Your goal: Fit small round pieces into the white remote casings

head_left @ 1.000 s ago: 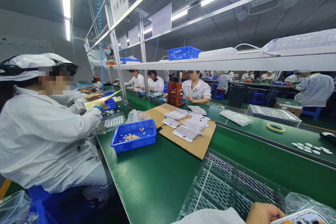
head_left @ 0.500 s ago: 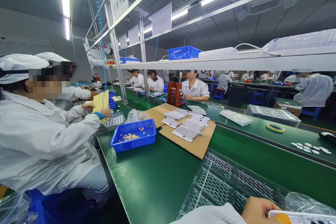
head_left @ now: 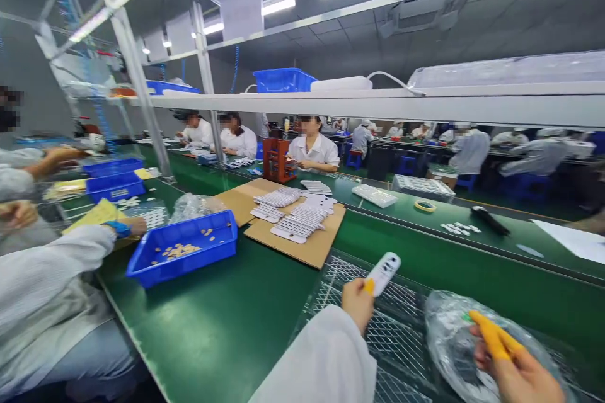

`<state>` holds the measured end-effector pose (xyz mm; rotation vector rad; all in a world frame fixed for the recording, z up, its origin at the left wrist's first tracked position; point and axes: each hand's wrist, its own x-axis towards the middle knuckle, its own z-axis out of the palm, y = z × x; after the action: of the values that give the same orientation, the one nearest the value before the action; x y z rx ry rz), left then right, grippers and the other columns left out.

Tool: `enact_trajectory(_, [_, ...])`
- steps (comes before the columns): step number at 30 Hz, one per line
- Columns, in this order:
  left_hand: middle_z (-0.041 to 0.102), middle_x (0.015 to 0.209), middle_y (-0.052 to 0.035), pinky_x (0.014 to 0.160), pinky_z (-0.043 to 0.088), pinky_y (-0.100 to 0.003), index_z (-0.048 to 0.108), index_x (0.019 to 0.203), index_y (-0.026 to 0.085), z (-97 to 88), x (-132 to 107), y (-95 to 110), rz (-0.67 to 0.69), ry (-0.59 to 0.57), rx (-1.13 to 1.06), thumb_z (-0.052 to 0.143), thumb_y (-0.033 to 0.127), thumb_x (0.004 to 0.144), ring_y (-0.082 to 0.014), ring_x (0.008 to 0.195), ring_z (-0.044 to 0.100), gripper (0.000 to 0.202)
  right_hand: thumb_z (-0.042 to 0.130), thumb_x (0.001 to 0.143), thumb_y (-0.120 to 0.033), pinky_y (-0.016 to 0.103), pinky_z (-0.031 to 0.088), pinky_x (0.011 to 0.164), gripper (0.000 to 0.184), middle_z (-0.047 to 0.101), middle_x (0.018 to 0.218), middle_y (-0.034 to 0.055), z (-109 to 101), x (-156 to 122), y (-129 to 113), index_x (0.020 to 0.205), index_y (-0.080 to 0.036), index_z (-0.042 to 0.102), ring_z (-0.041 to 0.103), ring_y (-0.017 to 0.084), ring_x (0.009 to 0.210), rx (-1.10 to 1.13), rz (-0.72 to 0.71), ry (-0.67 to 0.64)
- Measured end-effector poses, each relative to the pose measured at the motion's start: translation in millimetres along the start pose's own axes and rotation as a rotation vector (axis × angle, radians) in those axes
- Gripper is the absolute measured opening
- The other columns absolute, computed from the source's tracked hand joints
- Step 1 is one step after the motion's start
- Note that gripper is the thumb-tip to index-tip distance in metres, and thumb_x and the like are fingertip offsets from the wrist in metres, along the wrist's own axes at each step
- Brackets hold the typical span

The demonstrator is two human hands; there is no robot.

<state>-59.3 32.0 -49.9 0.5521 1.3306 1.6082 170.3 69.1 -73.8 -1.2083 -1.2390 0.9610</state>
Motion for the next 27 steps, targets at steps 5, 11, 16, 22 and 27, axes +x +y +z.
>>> enact_trajectory(5, [0.059,0.103,-0.0106,0.055,0.048,-0.02,0.045,0.12,0.019,-7.7,16.2,3.3,0.046,0.037,-0.081,0.055,0.033,0.079,-0.0128,0.073,0.064,0.045,0.065,0.062,-0.036,0.028,0.044,0.048,0.042,0.065,0.078,0.0022,9.1,-2.2,-7.7,0.099,-0.018,0.062,0.052,0.016,0.055,0.138,0.119,-0.07])
enact_trajectory(11, [0.063,0.069,-0.0044,0.047,0.043,-0.017,0.059,0.078,0.013,-9.8,13.9,5.7,0.051,-0.01,0.03,0.053,0.021,0.077,-0.0092,0.05,0.061,0.01,0.063,0.067,-0.039,0.026,0.042,0.046,0.037,0.063,0.079,0.0021,11.9,-2.5,-23.8,0.098,-0.018,0.061,0.049,0.013,0.053,0.19,0.074,-0.066])
enact_trajectory(16, [0.064,0.064,-0.002,0.047,0.043,-0.018,0.059,0.074,0.013,-9.3,17.2,10.4,0.059,-0.038,0.12,0.052,0.019,0.075,-0.0101,0.05,0.061,0.009,0.057,0.073,-0.044,0.027,0.042,0.045,0.032,0.06,0.067,0.0017,-8.3,9.5,-38.0,0.09,-0.017,0.061,0.048,0.014,0.048,0.137,-0.012,-0.026])
enact_trajectory(22, [0.065,0.068,-0.0038,0.054,0.046,-0.022,0.06,0.079,0.013,-7.5,18.7,13.0,0.093,-0.069,0.256,0.051,0.021,0.073,-0.0122,0.055,0.062,0.013,0.044,0.076,-0.019,0.029,0.046,0.059,0.021,0.065,0.073,0.0066,-25.8,19.7,-35.4,0.084,-0.015,0.063,0.06,0.019,0.063,-0.59,-0.033,-0.362])
enact_trajectory(27, [0.066,0.07,-0.0057,0.067,0.049,-0.028,0.059,0.073,0.014,-3.0,9.1,18.9,0.157,-0.1,0.461,0.051,0.017,0.07,-0.0179,0.073,0.064,0.009,0.065,0.052,-0.005,0.029,0.042,0.066,0.016,0.064,0.068,0.0054,-19.2,16.7,-16.7,0.064,-0.016,0.066,0.058,0.021,0.069,-0.813,-0.007,-0.481])
